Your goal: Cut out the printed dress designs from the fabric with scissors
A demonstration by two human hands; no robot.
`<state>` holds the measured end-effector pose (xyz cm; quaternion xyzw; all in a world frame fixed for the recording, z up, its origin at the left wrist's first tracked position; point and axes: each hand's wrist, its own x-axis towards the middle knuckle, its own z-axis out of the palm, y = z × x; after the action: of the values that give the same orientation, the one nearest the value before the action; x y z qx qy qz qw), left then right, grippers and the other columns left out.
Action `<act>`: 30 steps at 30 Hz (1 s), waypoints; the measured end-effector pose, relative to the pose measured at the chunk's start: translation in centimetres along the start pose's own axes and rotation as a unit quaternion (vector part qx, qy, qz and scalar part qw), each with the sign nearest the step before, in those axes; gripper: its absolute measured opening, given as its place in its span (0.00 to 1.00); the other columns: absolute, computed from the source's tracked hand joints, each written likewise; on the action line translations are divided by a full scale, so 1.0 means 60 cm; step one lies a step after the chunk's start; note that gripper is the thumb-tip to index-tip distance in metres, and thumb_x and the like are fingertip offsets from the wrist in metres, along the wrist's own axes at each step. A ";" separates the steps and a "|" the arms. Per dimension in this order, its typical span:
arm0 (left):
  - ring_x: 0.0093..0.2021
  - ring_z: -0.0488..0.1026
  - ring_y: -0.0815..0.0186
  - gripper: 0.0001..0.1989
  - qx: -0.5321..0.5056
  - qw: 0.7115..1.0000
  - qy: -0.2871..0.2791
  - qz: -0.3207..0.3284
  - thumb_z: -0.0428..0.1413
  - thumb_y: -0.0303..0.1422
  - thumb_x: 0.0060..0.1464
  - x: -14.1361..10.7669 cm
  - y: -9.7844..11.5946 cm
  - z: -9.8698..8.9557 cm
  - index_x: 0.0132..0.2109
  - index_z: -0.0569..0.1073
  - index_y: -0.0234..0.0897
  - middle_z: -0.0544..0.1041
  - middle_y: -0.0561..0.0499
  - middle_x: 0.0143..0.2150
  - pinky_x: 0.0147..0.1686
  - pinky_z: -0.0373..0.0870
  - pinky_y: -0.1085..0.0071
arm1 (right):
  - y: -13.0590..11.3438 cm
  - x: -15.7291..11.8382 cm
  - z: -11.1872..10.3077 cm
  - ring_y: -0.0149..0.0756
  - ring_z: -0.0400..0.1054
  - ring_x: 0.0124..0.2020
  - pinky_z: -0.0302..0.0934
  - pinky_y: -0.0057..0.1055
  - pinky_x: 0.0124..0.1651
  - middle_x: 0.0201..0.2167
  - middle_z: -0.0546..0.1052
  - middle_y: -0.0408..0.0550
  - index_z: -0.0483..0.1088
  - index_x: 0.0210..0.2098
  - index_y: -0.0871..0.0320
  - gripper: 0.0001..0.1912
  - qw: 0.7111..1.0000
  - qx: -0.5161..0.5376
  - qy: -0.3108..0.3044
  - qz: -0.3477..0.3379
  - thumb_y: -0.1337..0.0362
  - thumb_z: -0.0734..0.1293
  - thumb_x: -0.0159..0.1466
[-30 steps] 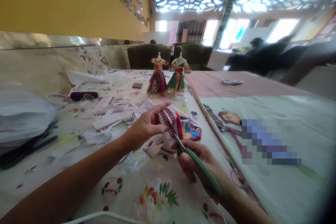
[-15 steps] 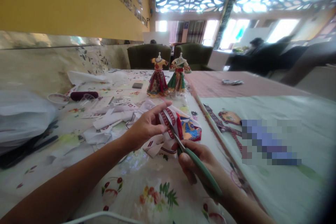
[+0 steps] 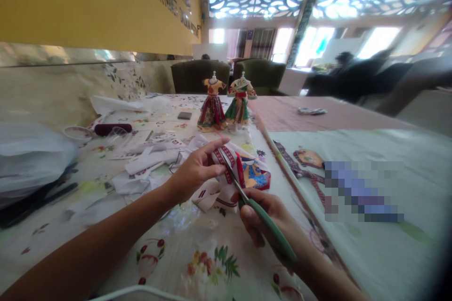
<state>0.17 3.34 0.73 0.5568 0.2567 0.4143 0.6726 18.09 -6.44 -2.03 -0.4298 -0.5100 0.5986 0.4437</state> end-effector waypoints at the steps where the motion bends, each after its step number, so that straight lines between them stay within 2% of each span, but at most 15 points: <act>1: 0.44 0.77 0.63 0.39 0.000 1.000 -0.001 -0.002 0.65 0.26 0.46 0.000 0.001 0.000 0.66 0.66 0.36 0.82 0.46 0.46 0.50 0.70 0.65 | 0.000 0.001 0.000 0.23 0.53 0.14 0.49 0.21 0.16 0.15 0.63 0.33 0.71 0.38 0.61 0.30 1.000 0.001 0.001 0.001 0.39 0.74 0.54; 8: 0.45 0.77 0.63 0.42 -0.009 1.000 -0.019 -0.003 0.66 0.25 0.45 -0.002 0.005 0.001 0.68 0.64 0.36 0.82 0.46 0.46 0.50 0.71 0.66 | 0.000 0.004 -0.001 0.23 0.52 0.16 0.50 0.21 0.18 0.17 0.62 0.34 0.72 0.42 0.62 0.34 1.000 0.016 -0.003 -0.009 0.39 0.75 0.52; 16: 0.44 0.77 0.64 0.43 -0.007 1.000 -0.024 -0.010 0.66 0.25 0.45 -0.001 0.003 0.003 0.68 0.63 0.36 0.81 0.47 0.44 0.49 0.71 0.66 | 0.001 0.004 -0.003 0.23 0.53 0.16 0.49 0.21 0.18 0.17 0.63 0.34 0.71 0.39 0.61 0.29 1.000 0.005 -0.014 -0.021 0.40 0.74 0.56; 30: 0.47 0.77 0.63 0.43 -0.013 0.999 -0.029 -0.003 0.67 0.26 0.45 0.000 0.001 0.001 0.68 0.63 0.36 0.81 0.46 0.47 0.51 0.70 0.65 | 0.001 0.001 0.000 0.22 0.52 0.13 0.47 0.20 0.15 0.16 0.62 0.33 0.70 0.35 0.60 0.28 1.000 0.007 -0.012 -0.010 0.41 0.74 0.56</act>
<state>0.21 3.28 0.81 0.5594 0.2331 0.3992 0.6880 18.10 -6.39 -2.11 -0.4140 -0.5152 0.6032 0.4465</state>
